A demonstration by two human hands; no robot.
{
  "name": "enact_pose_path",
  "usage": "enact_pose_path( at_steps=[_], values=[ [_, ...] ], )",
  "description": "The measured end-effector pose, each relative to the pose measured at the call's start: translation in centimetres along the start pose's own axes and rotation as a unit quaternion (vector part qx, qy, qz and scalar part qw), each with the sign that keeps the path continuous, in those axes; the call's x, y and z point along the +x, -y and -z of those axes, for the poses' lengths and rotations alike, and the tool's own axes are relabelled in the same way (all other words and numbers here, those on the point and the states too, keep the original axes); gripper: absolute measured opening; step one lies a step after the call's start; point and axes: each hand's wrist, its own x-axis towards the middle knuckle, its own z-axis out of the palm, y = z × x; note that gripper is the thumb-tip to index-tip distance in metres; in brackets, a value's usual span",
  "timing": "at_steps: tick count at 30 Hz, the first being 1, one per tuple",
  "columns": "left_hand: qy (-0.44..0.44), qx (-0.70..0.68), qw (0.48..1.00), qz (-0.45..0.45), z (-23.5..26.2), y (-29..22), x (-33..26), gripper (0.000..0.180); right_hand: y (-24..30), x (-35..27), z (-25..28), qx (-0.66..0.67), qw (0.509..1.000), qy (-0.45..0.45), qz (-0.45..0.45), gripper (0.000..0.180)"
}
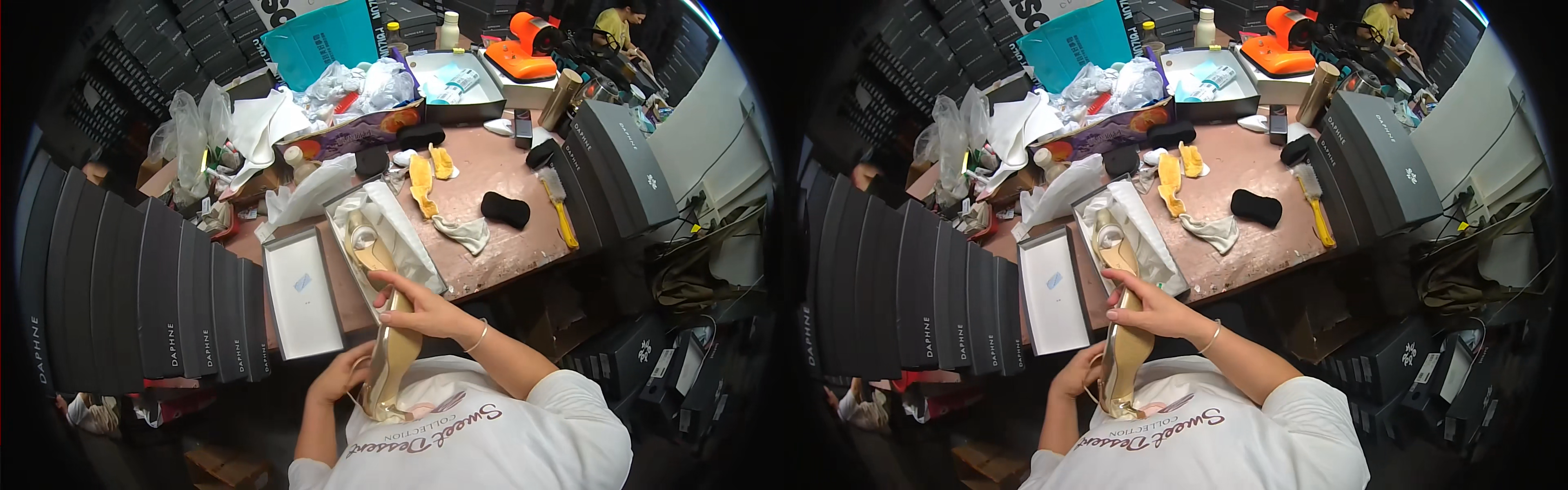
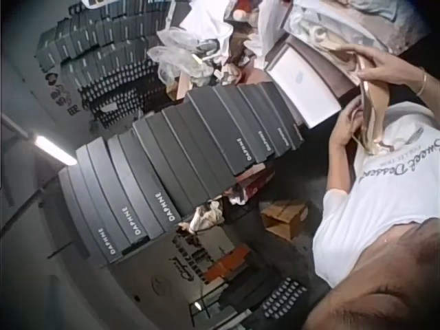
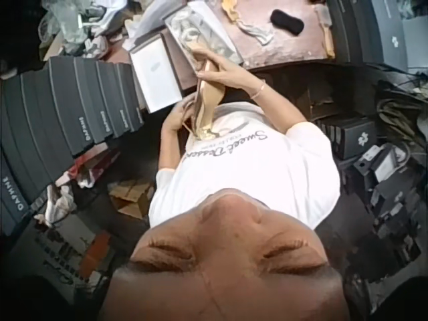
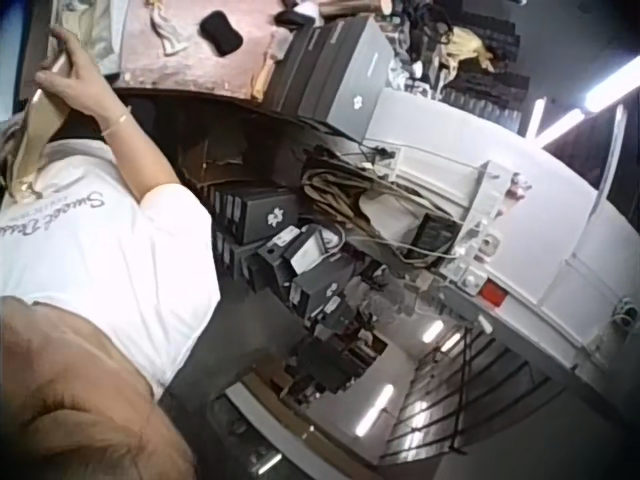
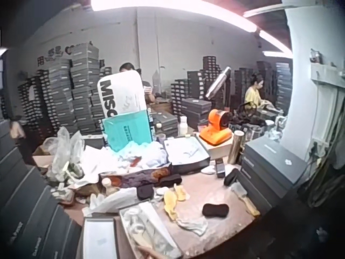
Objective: Cleaning, inspecting, and packaging gold high-heeled shoes into brand-name boxes.
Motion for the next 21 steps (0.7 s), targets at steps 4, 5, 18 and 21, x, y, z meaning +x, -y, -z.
enact_pose_path(
  at_steps=[4, 5, 18, 21],
  values=[
    [-0.034, -0.300, 0.950, -0.084, -1.3, -2.5, 1.7, 0.080, 0.1, 0.6, 0.0, -0.030, 1.000, 0.003, 0.006, 0.064],
    [0.000, -0.337, 0.939, -0.063, -2.2, -2.5, 3.0, 0.081, -0.5, 1.3, -0.5, -0.143, 0.987, -0.008, 0.068, 0.061],
    [-0.027, -0.364, 0.927, -0.082, -1.3, -2.8, 5.4, 0.082, -10.0, 12.0, 17.7, -0.550, 0.788, -0.270, -0.050, 0.043],
    [-0.020, -0.395, 0.914, -0.090, -0.1, -3.1, 5.4, 0.074, -12.3, 13.1, 20.6, -0.149, 0.936, -0.320, -0.001, 0.035]
  ],
)
